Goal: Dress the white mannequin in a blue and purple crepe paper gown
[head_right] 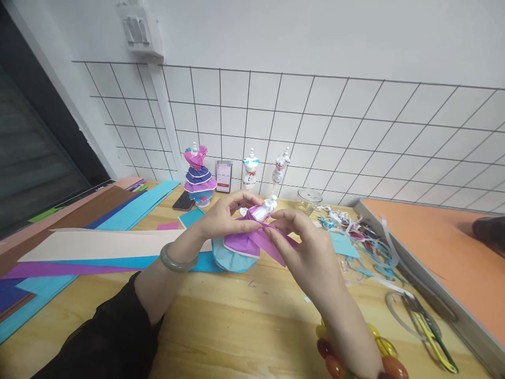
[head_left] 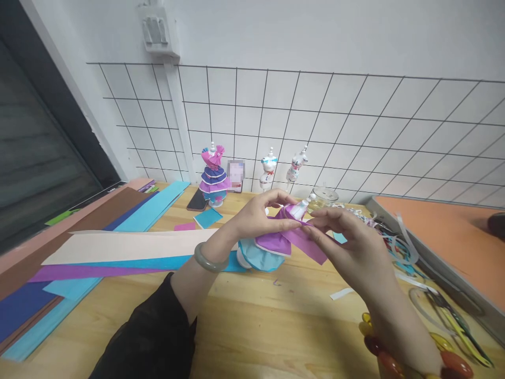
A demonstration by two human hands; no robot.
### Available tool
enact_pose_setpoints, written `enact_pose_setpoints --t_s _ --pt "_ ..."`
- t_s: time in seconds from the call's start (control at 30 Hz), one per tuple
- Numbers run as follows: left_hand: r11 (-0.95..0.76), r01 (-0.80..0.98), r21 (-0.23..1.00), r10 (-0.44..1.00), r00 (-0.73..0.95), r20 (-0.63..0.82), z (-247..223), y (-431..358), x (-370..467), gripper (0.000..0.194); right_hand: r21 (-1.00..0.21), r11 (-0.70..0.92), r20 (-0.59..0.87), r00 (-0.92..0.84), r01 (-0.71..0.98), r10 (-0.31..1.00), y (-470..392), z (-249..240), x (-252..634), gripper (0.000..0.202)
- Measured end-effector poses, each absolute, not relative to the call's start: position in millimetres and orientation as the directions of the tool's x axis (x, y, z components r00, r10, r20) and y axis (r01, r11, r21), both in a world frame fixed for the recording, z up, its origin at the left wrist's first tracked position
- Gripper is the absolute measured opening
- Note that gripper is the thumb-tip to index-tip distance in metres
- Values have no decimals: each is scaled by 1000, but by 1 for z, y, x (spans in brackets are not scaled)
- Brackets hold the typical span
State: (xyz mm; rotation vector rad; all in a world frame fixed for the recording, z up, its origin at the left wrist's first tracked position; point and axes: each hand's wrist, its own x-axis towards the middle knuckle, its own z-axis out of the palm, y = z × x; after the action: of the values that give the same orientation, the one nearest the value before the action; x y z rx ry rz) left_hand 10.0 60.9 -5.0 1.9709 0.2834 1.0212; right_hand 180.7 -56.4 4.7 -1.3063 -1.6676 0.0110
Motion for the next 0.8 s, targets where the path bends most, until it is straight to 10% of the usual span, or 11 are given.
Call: enact_pose_setpoints --t_s 0.8 --pt "-652 -214 727 451 662 599 -9 59 11 30 -553 406 683 117 727 721 -49 -1 180 19"
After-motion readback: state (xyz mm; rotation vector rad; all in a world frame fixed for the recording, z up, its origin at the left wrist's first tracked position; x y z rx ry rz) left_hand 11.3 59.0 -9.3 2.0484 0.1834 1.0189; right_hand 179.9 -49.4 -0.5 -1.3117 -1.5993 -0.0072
